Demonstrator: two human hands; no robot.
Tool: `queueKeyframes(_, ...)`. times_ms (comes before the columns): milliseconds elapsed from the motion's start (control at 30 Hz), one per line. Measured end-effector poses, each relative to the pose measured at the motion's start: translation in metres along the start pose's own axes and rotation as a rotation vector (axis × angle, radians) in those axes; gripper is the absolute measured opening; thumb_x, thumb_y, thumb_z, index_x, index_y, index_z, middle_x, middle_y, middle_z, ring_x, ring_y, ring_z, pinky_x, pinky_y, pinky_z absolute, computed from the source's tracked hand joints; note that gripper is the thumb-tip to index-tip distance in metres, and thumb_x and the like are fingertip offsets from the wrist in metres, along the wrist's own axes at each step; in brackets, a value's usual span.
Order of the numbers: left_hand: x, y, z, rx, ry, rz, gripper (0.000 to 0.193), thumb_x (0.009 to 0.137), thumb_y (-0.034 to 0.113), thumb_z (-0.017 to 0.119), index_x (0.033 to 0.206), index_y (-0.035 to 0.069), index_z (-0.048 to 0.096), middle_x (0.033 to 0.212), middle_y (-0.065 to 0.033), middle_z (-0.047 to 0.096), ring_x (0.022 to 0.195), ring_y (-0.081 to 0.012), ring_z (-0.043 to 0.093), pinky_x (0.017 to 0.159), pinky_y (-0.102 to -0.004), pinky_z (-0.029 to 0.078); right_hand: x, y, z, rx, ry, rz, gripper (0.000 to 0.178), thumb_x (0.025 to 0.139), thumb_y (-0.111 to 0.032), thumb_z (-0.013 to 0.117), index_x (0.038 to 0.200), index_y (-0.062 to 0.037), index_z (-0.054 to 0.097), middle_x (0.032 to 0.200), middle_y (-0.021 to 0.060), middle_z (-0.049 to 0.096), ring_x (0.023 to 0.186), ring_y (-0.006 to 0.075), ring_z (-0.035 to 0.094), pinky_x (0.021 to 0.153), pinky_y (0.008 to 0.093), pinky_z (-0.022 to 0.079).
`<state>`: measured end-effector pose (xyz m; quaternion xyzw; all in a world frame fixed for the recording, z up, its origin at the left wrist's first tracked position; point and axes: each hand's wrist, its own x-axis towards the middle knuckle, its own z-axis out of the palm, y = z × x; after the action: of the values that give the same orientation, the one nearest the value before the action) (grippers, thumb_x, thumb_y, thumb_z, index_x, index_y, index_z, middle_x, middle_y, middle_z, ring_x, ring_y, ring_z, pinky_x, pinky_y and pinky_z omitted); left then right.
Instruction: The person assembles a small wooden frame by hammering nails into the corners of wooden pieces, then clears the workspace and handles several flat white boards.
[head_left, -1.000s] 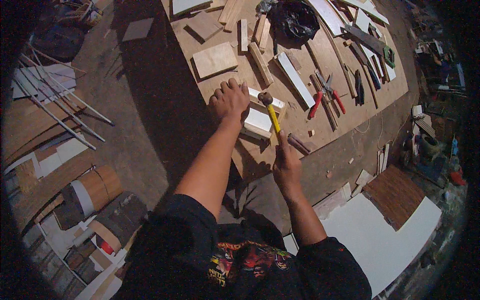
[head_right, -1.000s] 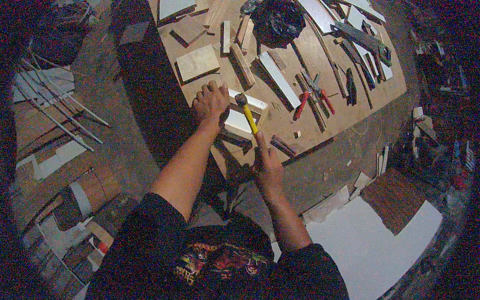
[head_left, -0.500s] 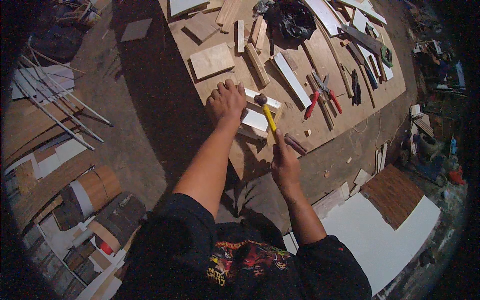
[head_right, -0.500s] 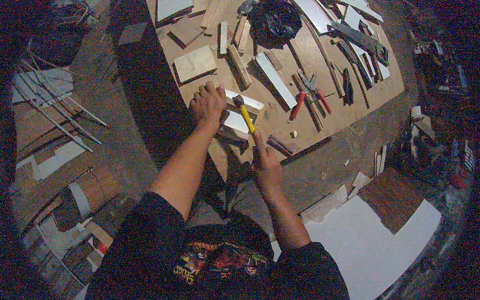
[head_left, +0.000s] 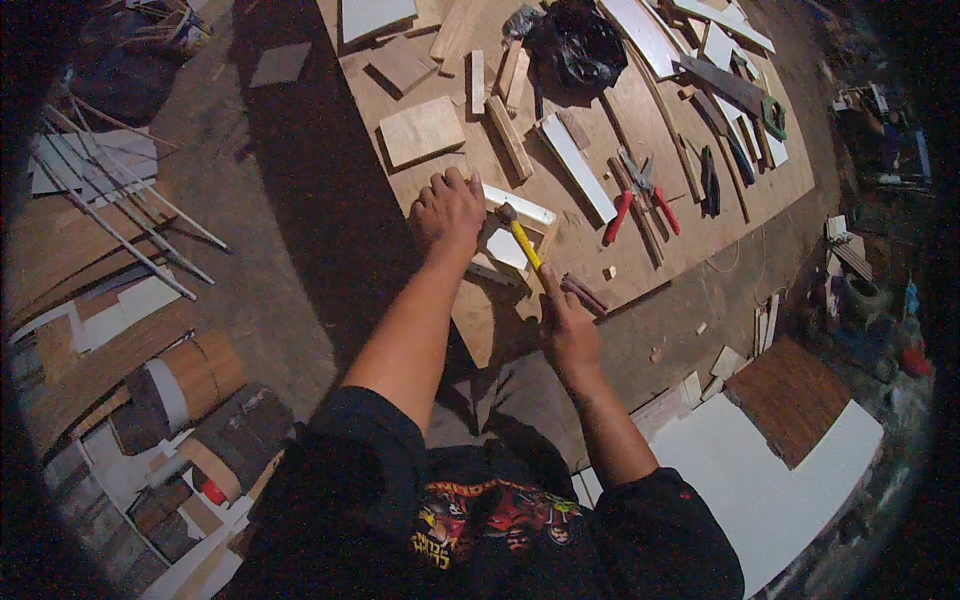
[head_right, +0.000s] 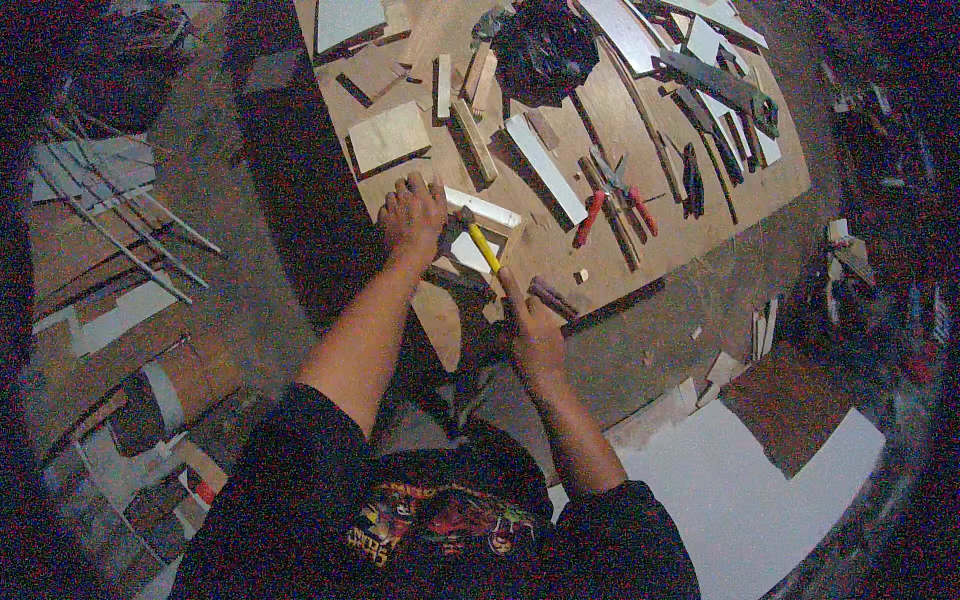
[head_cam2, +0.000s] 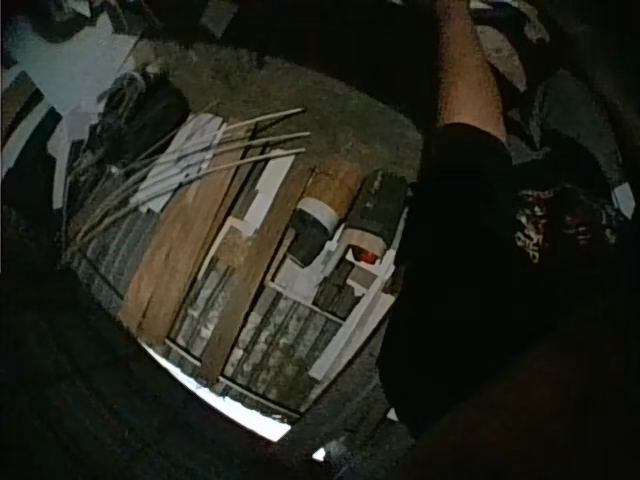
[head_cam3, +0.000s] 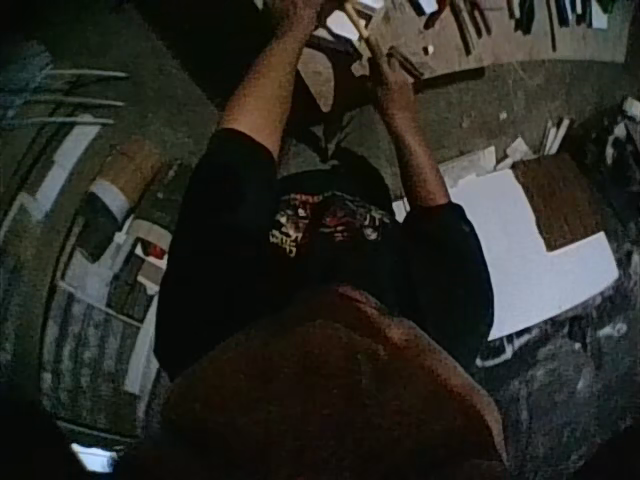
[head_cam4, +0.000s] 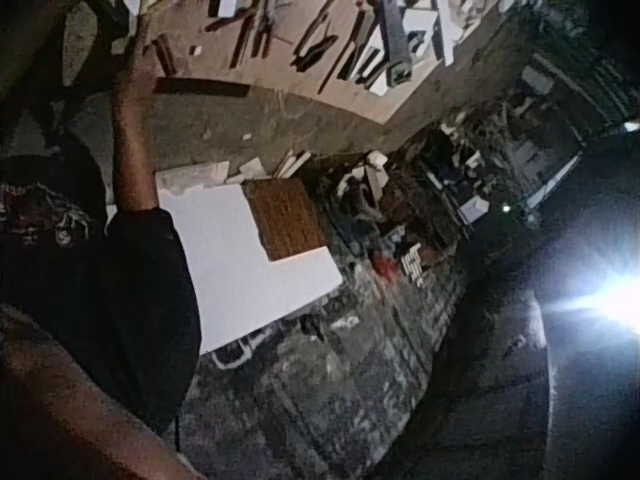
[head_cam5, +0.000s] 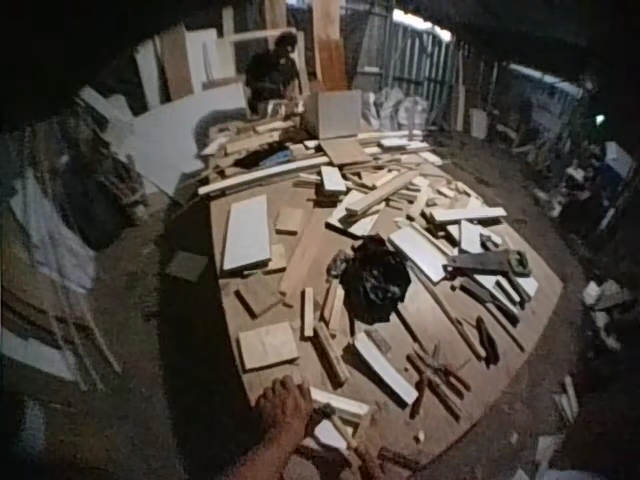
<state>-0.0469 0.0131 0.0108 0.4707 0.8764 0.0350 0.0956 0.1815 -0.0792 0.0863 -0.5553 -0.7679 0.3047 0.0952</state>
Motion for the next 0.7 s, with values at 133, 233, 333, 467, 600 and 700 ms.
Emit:
queueKeyframes(133, 0.002, -0.001, 0.005, -0.01, 0.048, -0.028, 0.044, 0.101, 0.047, 0.047, 0.111, 0.006, 0.058, 0.113, -0.0165, 0.063, 0.108, -0.036, 0.063, 0.09, -0.0518, 0.049, 0.007, 0.01, 0.001, 0.065, 0.021, -0.023, 0.054, 0.094, -0.007, 0.064, 0.146, -0.0154, 0.051, 0.104, 0.02, 0.067, 0.09, 0.0362, 0.068, 0.075, 0.0446, 0.054)
queueKeyframes(233, 0.001, 0.0, -0.001, -0.005, 0.072, 0.02, 0.045, 0.102, 0.047, 0.047, 0.113, 0.005, 0.057, 0.113, -0.0195, 0.063, 0.104, -0.0375, 0.064, 0.085, -0.0537, 0.052, 0.013, 0.018, 0.002, 0.135, 0.187, 0.075, 0.048, 0.095, -0.012, 0.063, 0.142, -0.0158, 0.054, 0.106, 0.0198, 0.068, 0.089, 0.0353, 0.069, 0.074, 0.0453, 0.053)
queueKeyframes(333, 0.002, -0.012, 0.001, -0.119, 0.009, 0.029, 0.054, 0.1, 0.053, 0.048, 0.118, 0.003, 0.055, 0.119, -0.0213, 0.06, 0.11, -0.0399, 0.059, 0.09, -0.054, 0.049, 0.03, 0.022, -0.013, -0.049, 0.17, 0.194, 0.04, 0.097, -0.019, 0.062, 0.137, -0.0152, 0.057, 0.097, 0.0192, 0.067, 0.084, 0.0353, 0.069, 0.071, 0.0452, 0.053)
queueKeyframes(467, -0.013, -0.019, -0.001, -0.297, 0.031, 0.028, 0.058, 0.098, 0.058, 0.049, 0.125, 0.007, 0.057, 0.12, -0.0194, 0.058, 0.115, -0.0406, 0.056, 0.097, -0.0531, 0.044, 0.058, 0.04, -0.031, -0.194, 0.244, 0.179, 0.037, 0.098, -0.022, 0.06, 0.134, -0.0146, 0.057, 0.093, 0.0178, 0.064, 0.083, 0.0362, 0.067, 0.068, 0.0466, 0.052)
queueKeyframes(600, -0.051, -0.017, 0.002, -0.18, 0.152, -0.076, 0.048, 0.098, 0.053, 0.053, 0.124, 0.013, 0.061, 0.117, -0.0165, 0.059, 0.11, -0.0394, 0.057, 0.096, -0.0517, 0.045, 0.084, 0.077, -0.012, -0.263, 0.258, 0.207, 0.04, 0.096, -0.018, 0.06, 0.136, -0.0158, 0.054, 0.099, 0.0169, 0.061, 0.085, 0.0373, 0.063, 0.067, 0.0495, 0.051)
queueKeyframes(700, -0.048, -0.039, 0.023, -0.273, 0.179, 0.005, 0.042, 0.097, 0.045, 0.058, 0.123, 0.012, 0.062, 0.115, -0.0148, 0.06, 0.109, -0.0378, 0.058, 0.093, -0.0499, 0.047, 0.103, 0.109, 0.024, -0.044, 0.264, 0.246, 0.047, 0.09, -0.018, 0.065, 0.135, -0.0139, 0.054, 0.104, 0.0183, 0.06, 0.095, 0.0379, 0.06, 0.077, 0.05, 0.051)
